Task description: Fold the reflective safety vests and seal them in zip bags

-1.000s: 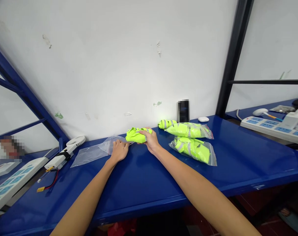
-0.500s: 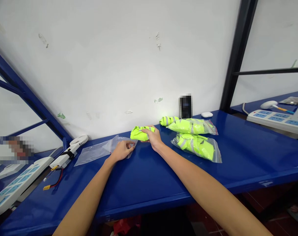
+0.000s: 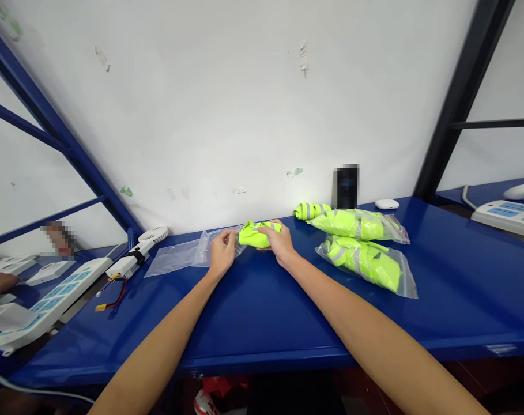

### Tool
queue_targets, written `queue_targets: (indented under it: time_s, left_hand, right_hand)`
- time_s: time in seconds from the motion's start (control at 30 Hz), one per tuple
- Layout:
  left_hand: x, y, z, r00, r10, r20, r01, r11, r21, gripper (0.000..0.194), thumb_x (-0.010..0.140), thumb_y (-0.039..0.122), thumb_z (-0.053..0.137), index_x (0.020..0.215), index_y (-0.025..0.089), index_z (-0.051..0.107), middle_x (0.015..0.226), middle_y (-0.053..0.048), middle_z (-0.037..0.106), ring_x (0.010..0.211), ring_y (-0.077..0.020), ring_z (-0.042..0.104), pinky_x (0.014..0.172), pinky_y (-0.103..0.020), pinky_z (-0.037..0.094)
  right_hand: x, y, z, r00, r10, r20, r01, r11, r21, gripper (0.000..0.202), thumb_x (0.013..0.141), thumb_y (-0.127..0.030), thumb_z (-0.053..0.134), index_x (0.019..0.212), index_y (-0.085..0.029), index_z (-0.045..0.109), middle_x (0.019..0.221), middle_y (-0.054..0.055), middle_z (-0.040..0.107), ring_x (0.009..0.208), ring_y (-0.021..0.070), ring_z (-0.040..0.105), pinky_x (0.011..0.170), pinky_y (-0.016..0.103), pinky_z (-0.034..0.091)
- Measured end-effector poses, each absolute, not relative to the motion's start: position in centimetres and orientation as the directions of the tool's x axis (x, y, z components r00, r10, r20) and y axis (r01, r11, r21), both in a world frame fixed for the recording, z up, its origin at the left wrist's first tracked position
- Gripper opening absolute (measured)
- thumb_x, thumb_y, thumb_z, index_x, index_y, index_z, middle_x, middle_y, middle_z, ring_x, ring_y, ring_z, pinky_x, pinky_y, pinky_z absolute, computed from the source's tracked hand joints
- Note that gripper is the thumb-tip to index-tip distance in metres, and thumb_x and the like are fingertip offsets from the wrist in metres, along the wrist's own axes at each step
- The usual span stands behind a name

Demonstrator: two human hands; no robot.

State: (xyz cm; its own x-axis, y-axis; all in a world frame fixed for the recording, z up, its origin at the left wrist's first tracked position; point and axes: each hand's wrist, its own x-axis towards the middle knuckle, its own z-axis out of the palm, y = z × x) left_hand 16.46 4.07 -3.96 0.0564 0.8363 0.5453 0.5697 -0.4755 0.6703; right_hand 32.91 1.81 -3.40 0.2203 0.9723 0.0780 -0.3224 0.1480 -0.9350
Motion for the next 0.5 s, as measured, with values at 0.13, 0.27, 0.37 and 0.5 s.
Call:
queue_targets:
  time_s: [0.13, 0.27, 0.37, 0.5]
  left_hand:
    - [16.5, 3.6, -3.8, 0.136, 0.767, 0.627, 0.655, -0.544, 0.524, 0.030, 0.092, 0.036, 0.044, 0.093, 0.016, 0.066, 0.072, -0.002, 0.061, 0.069, -0.0159, 0.057, 0.070, -0.028, 0.045]
    - [16.1, 3.0, -3.1, 0.297, 0.693, 0.657, 0.723, -0.612, 0.320, 0.037, 0.088, 0.043, 0.052, 0.118, 0.023, 0.062, 0.110, -0.009, 0.056, 0.108, -0.0257, 0.050, 0.096, -0.044, 0.039]
    - [15.7, 2.9, -2.8, 0.517, 0.633, 0.576, 0.679, -0.713, 0.173, 0.068, 0.078, 0.045, 0.065, 0.140, 0.029, 0.041, 0.138, -0.010, 0.038, 0.129, -0.0319, 0.036, 0.105, -0.051, 0.032]
    - [15.5, 3.3, -2.8, 0.630, 0.595, 0.499, 0.634, -0.765, 0.113, 0.075, 0.084, 0.032, 0.060, 0.148, 0.029, 0.022, 0.136, -0.011, 0.040, 0.118, -0.0267, 0.049, 0.098, -0.044, 0.042]
  right_hand:
    - [32.7, 1.7, -4.2, 0.293, 0.901, 0.320, 0.157, 0.285, -0.946, 0.025, 0.060, -0.033, 0.072, 0.080, -0.021, 0.062, 0.069, -0.003, 0.062, 0.065, 0.0171, 0.057, 0.059, 0.029, 0.048]
    - [32.9, 1.7, -3.9, 0.377, 0.843, 0.384, 0.247, 0.308, -0.919, 0.028, 0.063, -0.038, 0.069, 0.084, -0.021, 0.063, 0.073, -0.002, 0.064, 0.067, 0.0173, 0.058, 0.064, 0.028, 0.045]
    - [33.6, 2.1, -3.8, 0.478, 0.798, 0.368, 0.204, 0.306, -0.930, 0.029, 0.063, -0.039, 0.069, 0.085, -0.021, 0.063, 0.075, -0.001, 0.065, 0.069, 0.0181, 0.059, 0.064, 0.028, 0.044]
    - [34.1, 2.7, -4.1, 0.513, 0.793, 0.329, 0.124, 0.310, -0.943, 0.029, 0.061, -0.038, 0.070, 0.083, -0.020, 0.063, 0.073, -0.001, 0.064, 0.068, 0.0179, 0.058, 0.063, 0.027, 0.045]
